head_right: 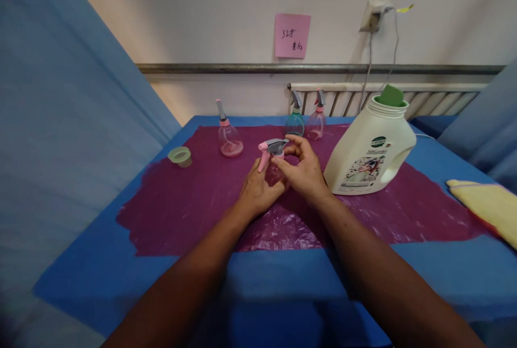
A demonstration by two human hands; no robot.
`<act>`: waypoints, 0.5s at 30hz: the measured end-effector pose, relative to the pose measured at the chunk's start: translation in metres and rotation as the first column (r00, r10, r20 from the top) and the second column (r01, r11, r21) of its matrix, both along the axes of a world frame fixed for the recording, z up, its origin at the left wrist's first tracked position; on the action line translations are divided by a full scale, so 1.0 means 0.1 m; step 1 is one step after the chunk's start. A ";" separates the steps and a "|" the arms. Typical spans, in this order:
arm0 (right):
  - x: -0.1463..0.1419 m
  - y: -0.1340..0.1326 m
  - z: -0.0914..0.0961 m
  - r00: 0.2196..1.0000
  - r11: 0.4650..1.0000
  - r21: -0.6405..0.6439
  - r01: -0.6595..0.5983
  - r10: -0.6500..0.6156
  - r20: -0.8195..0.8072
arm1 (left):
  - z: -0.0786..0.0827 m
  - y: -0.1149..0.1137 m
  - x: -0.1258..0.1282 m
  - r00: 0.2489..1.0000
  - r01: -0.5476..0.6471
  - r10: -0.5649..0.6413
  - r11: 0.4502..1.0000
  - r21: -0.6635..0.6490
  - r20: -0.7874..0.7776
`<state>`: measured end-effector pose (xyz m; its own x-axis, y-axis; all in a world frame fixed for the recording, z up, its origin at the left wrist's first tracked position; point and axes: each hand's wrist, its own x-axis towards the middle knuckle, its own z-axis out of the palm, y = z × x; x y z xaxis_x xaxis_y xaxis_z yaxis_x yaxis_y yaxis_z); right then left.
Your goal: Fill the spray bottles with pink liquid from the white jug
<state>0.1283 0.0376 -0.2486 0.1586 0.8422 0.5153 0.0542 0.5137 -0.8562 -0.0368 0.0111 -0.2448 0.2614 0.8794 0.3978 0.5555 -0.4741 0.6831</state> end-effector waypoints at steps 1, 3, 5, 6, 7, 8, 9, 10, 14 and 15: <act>0.00 0.01 0.00 1.000 1.000 0.007 0.007 -0.007 -0.002 | 0.00 0.00 0.00 1.000 -0.001 0.001 1.000 0.000 -0.004; -0.01 0.00 0.00 1.000 1.000 0.009 -0.004 0.004 -0.030 | 0.00 0.00 0.00 1.000 0.004 -0.004 1.000 0.001 -0.006; -0.01 -0.03 0.01 0.997 0.999 0.000 -0.052 0.052 -0.056 | 0.00 -0.01 0.00 1.000 0.004 -0.004 1.000 0.002 -0.002; -0.02 -0.05 0.02 0.995 0.997 -0.011 -0.082 0.081 -0.063 | 0.00 -0.01 0.00 1.000 0.002 -0.002 1.000 0.003 0.001; -0.02 -0.08 0.03 0.992 0.994 -0.026 -0.109 0.107 -0.068 | 0.00 -0.01 0.00 1.000 -0.001 0.001 1.000 0.005 0.004; -0.03 -0.11 0.04 0.989 0.991 -0.045 -0.130 0.126 -0.075 | 0.00 -0.01 0.00 1.000 -0.003 0.003 1.000 0.005 0.007; -0.04 -0.13 0.05 0.987 0.988 -0.065 -0.139 0.134 -0.085 | 0.00 -0.02 0.00 1.000 -0.003 0.003 1.000 0.005 0.007; -0.04 -0.15 0.06 0.986 0.986 -0.085 -0.141 0.133 -0.096 | -0.01 -0.02 0.00 1.000 0.001 -0.001 1.000 0.004 0.006; -0.06 -0.16 0.06 0.991 0.987 -0.130 -0.095 0.082 -0.105 | -0.04 0.00 0.00 1.000 0.024 -0.024 1.000 0.004 -0.004; -0.05 -0.15 0.06 0.994 0.989 -0.126 -0.075 0.064 -0.091 | -0.04 0.00 0.00 1.000 0.026 -0.026 1.000 0.011 -0.002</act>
<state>0.1230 0.0221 -0.2424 0.1365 0.9114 0.3882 -0.0554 0.3983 -0.9156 -0.0372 0.0112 -0.2493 0.2853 0.8679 0.4066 0.5441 -0.4959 0.6768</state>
